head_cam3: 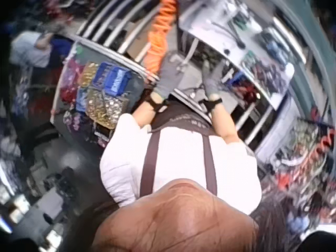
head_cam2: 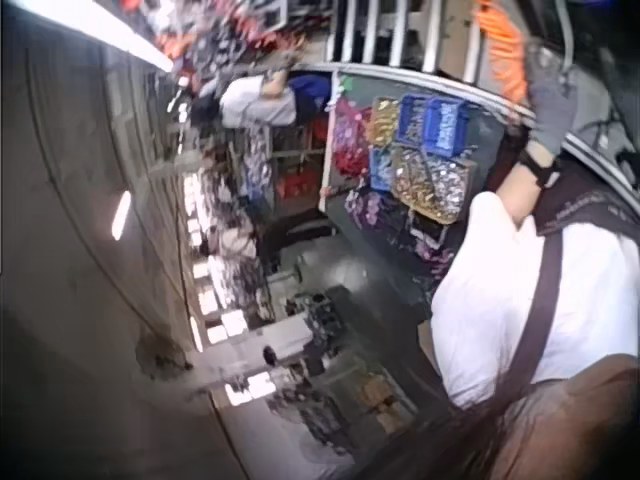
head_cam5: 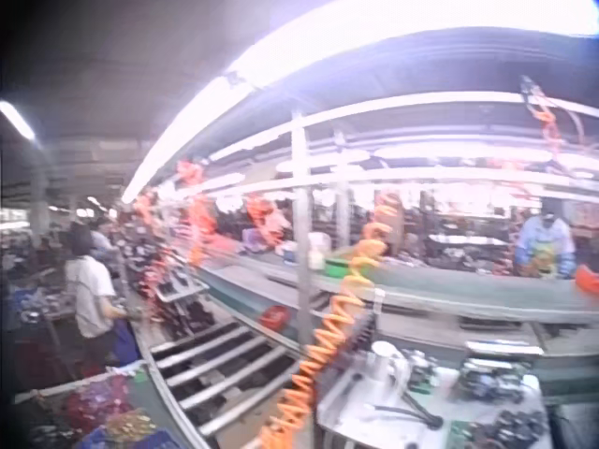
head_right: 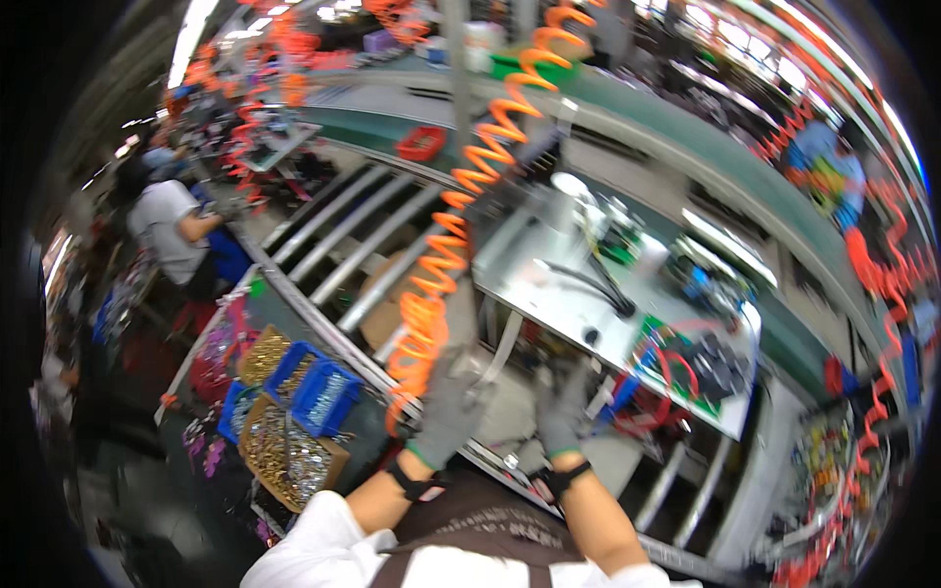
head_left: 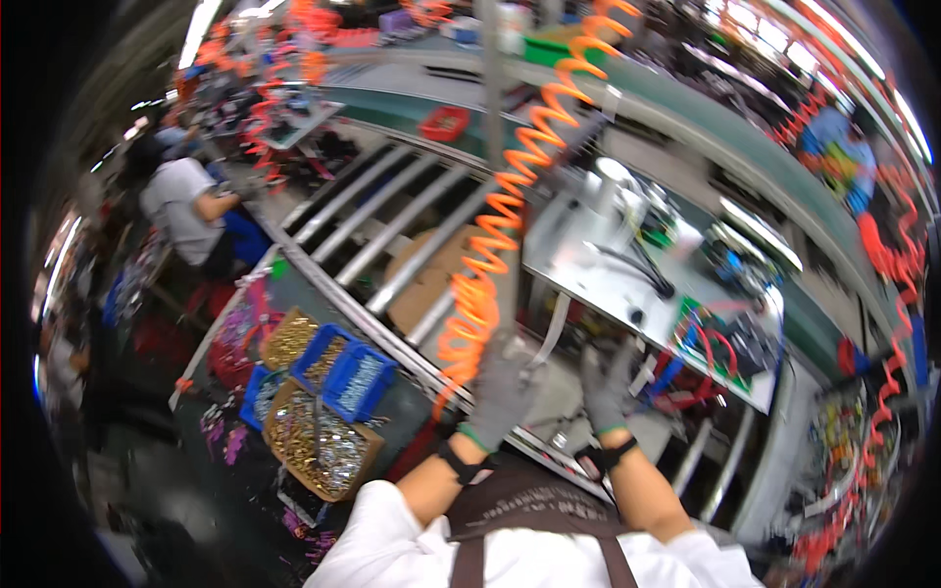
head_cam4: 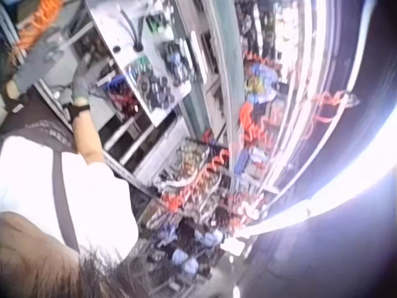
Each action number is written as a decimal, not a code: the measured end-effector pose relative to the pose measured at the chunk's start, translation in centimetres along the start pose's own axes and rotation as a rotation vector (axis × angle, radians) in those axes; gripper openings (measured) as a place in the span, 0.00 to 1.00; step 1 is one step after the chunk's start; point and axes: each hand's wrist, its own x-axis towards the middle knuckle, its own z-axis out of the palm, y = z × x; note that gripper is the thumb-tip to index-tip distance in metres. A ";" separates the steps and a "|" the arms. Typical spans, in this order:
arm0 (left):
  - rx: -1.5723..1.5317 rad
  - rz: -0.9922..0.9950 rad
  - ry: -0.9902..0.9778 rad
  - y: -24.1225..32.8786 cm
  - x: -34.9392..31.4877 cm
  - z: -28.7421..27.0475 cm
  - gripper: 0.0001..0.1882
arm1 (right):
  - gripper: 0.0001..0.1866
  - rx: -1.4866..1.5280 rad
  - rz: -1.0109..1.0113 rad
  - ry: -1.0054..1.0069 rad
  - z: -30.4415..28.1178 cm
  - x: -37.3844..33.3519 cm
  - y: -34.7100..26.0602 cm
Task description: Assembling and wiring electrical power units on an industrial production line using a pneumatic screwdriver.
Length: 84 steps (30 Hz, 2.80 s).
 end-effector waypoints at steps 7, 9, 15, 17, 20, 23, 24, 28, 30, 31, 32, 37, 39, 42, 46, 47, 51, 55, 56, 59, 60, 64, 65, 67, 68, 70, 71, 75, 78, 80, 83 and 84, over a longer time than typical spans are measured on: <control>0.233 0.153 0.058 3.4 -0.3 -1.8 0.11 | 0.16 -0.231 0.147 -0.225 -0.1 2.5 -1.0; 0.221 0.302 -0.004 3.4 1.1 -0.9 0.09 | 0.16 -0.188 0.036 -0.425 -0.8 2.1 -1.2; 0.260 -0.057 -0.454 0.3 1.1 0.1 0.07 | 0.21 -0.414 0.206 -0.765 -4.3 -1.0 -1.1; 0.174 -0.061 -0.370 0.5 -1.2 -0.7 0.10 | 0.20 -0.300 0.058 -0.734 -5.7 -1.5 -1.4; -0.037 0.057 -0.132 3.1 -4.4 -1.8 0.12 | 0.17 -0.030 0.032 -0.806 -6.9 -2.5 -2.7; -0.233 0.177 -0.196 4.7 -3.8 -5.1 0.23 | 0.16 -0.022 -0.142 -0.711 -7.4 -2.9 -4.2; -0.302 0.192 -0.280 4.8 -2.9 -6.5 0.24 | 0.16 -0.031 -0.067 -0.761 -7.6 -2.8 -4.6; -1.062 -0.086 -0.457 6.3 0.7 -9.7 0.27 | 0.13 0.297 0.250 -0.817 -8.2 -2.9 -5.7; -1.339 -0.211 -0.459 7.4 2.2 -10.9 0.26 | 0.14 0.294 0.180 -0.765 -8.8 -2.8 -6.2; -1.384 -0.216 -0.450 7.8 2.9 -11.6 0.25 | 0.14 0.235 0.195 -0.752 -9.1 -2.7 -6.5; -1.429 -0.224 -0.434 8.2 3.6 -12.3 0.24 | 0.14 0.246 0.150 -0.728 -9.5 -2.7 -6.8; -0.116 0.403 -0.203 8.3 6.9 -14.2 0.20 | 0.17 0.102 0.072 -0.608 -10.5 -2.7 -8.5; -0.007 0.491 -0.038 8.1 7.8 -12.9 0.20 | 0.17 0.041 -0.035 -0.567 -10.5 -2.6 -9.0; -0.178 0.657 -0.227 7.6 9.2 -6.9 0.11 | 0.17 -0.063 -0.121 -0.577 -10.5 -2.2 -9.3; -0.193 0.489 -0.717 4.9 8.3 -1.8 0.06 | 0.13 -0.218 -0.388 -0.547 -11.9 -0.9 -8.5; -0.118 0.607 -0.657 3.9 7.8 -1.1 0.06 | 0.11 -0.233 -0.334 -0.531 -12.8 -0.4 -8.1; -0.128 0.323 -0.502 0.3 5.9 2.1 0.10 | 0.12 -0.527 0.087 -0.388 -17.1 -0.1 -7.0; -0.630 -0.295 -0.221 0.6 5.9 8.2 0.19 | 0.20 -0.609 -0.073 -0.533 -18.0 -1.2 -9.0; -0.721 -0.329 -0.219 1.3 6.2 9.8 0.21 | 0.27 -0.569 -0.040 -0.634 -17.9 -0.9 -9.9; -1.071 -0.532 -0.191 3.4 6.8 12.9 0.22 | 0.23 -0.329 -0.177 -0.457 -16.5 -0.1 -12.9; -1.219 -0.629 -0.176 3.9 6.9 13.3 0.20 | 0.23 -0.372 -0.225 -0.406 -16.1 0.5 -13.7; -1.200 -0.623 -0.308 3.5 7.5 12.3 0.16 | 0.21 -0.447 -0.361 -0.307 -14.7 2.7 -15.2; -1.150 -0.601 -0.353 3.2 7.6 11.9 0.16 | 0.21 -0.456 -0.375 -0.302 -14.3 3.1 -15.2; -1.171 -0.548 -0.399 2.9 7.7 11.6 0.16 | 0.19 -0.425 -0.360 -0.303 -12.8 3.7 -14.6; -1.177 -0.585 -0.432 2.8 7.7 11.7 0.16 | 0.19 -0.409 -0.355 -0.292 -11.9 4.0 -14.2; -1.174 -0.568 -0.392 2.9 7.4 12.3 0.15 | 0.21 -0.425 -0.432 -0.281 -10.2 4.9 -13.0; -1.163 -0.514 -0.319 3.0 7.3 12.8 0.16 | 0.21 -0.507 -0.379 -0.288 -9.6 5.3 -12.4; -0.821 -0.286 -0.194 2.4 6.9 14.2 0.18 | 0.23 -0.696 -0.220 -0.239 -8.9 6.7 -10.1; -1.033 -0.395 -0.263 2.4 7.1 14.4 0.20 | 0.21 -0.636 -0.266 -0.215 -9.3 7.2 -9.4; -1.061 -0.540 -0.321 2.7 7.6 13.9 0.20 | 0.20 -0.588 -0.280 -0.223 -9.4 7.3 -9.4; -1.266 -0.530 -0.232 3.9 8.3 12.6 0.17 | 0.18 -0.557 -0.219 -0.242 -8.9 7.6 -9.8; -1.359 -0.581 -0.365 3.5 8.4 11.7 0.14 | 0.17 -0.549 -0.200 -0.248 -8.7 7.8 -9.9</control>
